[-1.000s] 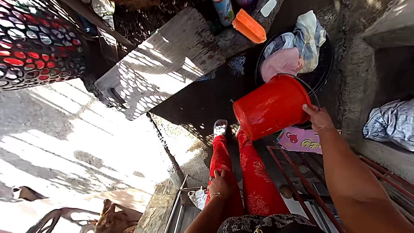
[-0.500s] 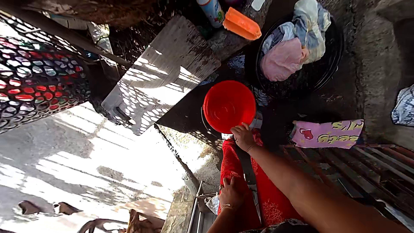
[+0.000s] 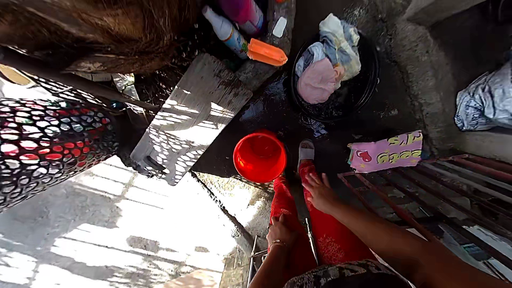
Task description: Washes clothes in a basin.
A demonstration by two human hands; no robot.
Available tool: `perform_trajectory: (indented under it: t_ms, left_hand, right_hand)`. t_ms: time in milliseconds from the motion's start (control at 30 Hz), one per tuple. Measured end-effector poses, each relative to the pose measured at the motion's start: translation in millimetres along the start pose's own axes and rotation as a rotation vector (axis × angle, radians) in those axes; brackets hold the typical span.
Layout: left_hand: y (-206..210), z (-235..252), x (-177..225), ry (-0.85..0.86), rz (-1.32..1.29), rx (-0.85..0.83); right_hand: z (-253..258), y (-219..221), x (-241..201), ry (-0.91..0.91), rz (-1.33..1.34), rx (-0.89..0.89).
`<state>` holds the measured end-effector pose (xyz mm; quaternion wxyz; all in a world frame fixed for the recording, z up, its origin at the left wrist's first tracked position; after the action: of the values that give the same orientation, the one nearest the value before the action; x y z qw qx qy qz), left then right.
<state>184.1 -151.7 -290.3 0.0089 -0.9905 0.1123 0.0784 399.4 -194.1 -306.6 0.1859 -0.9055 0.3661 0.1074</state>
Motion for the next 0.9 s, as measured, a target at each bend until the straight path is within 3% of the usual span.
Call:
perform_trajectory:
  t_ms: [167,233,400,633,700,800,900]
  left_hand:
    - [-6,-6,0,0.043,0.012,0.043]
    - [-10,-12,0,0.065,0.029,0.041]
    - [-27,-58,-5,0.198,0.048,0.031]
    - [-61,-145,-51,0.469,0.01,-0.051]
    - [-72,-171,-60,0.539,-0.034,-0.045]
    - [-80,-191,-66,0.635,-0.029,-0.008]
    - [-88,-210,-60,0.629,-0.004,0.086]
  right_hand:
    - [-149,47,94,0.494,-0.009,-0.171]
    - [-190,71,112,0.595,0.007,-0.277]
    - [-222,99,115,0.537,0.142,-0.259]
    - [-269,148,123,0.458,0.46,-0.228]
    - [-286,141,108,0.405,0.562,-0.163]
    - [-312,93,65,0.309,0.85,0.123]
    - [-318,50,21,0.108,0.684,0.361]
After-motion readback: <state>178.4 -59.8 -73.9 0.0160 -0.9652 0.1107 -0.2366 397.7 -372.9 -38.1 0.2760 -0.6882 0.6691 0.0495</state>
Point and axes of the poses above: each hand's wrist, its own z-axis towards the middle knuckle, its own y-axis out of the palm, x = y × z, the point moved 4 cm from there along z, towards the middle knuckle, and after that the axes turned 9 degrees about -z, right-handed, at the moved point
